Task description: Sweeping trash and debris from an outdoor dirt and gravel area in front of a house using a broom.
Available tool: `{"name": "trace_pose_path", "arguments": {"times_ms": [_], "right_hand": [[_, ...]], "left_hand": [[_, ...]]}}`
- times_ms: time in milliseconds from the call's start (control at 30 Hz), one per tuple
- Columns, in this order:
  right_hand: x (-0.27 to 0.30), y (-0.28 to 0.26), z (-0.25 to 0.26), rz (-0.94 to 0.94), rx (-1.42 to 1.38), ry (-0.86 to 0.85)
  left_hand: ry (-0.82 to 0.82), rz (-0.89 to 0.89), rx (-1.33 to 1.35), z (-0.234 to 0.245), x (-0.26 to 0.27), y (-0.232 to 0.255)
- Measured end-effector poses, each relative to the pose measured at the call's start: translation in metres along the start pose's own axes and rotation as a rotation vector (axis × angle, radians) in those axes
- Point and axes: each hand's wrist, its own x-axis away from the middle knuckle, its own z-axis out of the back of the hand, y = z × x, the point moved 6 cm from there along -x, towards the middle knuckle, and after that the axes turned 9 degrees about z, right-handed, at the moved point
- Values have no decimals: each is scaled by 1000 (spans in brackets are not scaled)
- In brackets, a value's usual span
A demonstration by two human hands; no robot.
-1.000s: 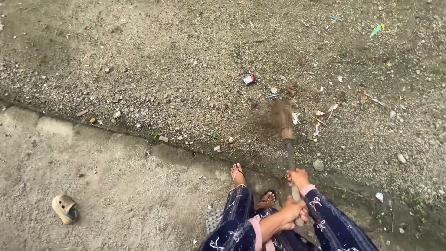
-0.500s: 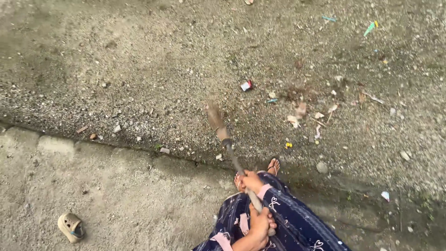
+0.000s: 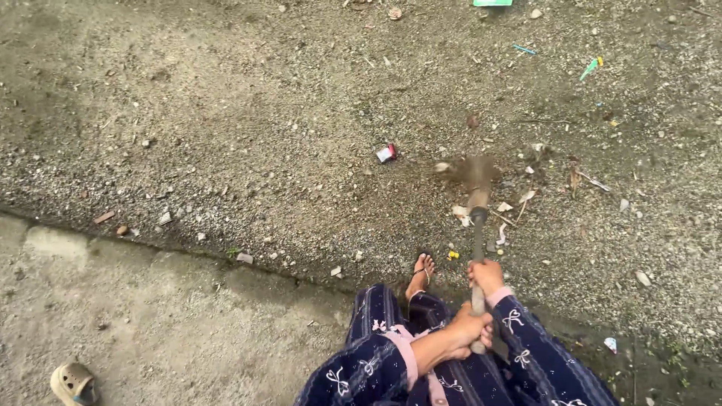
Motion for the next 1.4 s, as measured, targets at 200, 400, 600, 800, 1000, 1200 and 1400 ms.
{"name": "trace_pose_path", "arguments": {"times_ms": [200,400,600,800,1000,1200,1400], "right_hand": [[12,-65,0,178,-69,119],[68,-94,-177,-39,-86,-313],[37,-53,-257,-189,62,-652],[-39,-47,-114,-182,-159,-360],[-68,-83,-34,56,-156,-34],[-36,-136,-76,147,-196,112],[18,-167,-197,-116,-62,-340]], "left_hand": [[-73,-42,-14,-22,59,37],[209,-191,167,7,118,44],[552,-379,321,71,67,80],[296,-191,70,16,-14,81],[55,-37,-81,-7,-4,112],[2,-134,-114,-1,51,124],[300,-334,152,-5,88,128]]}}
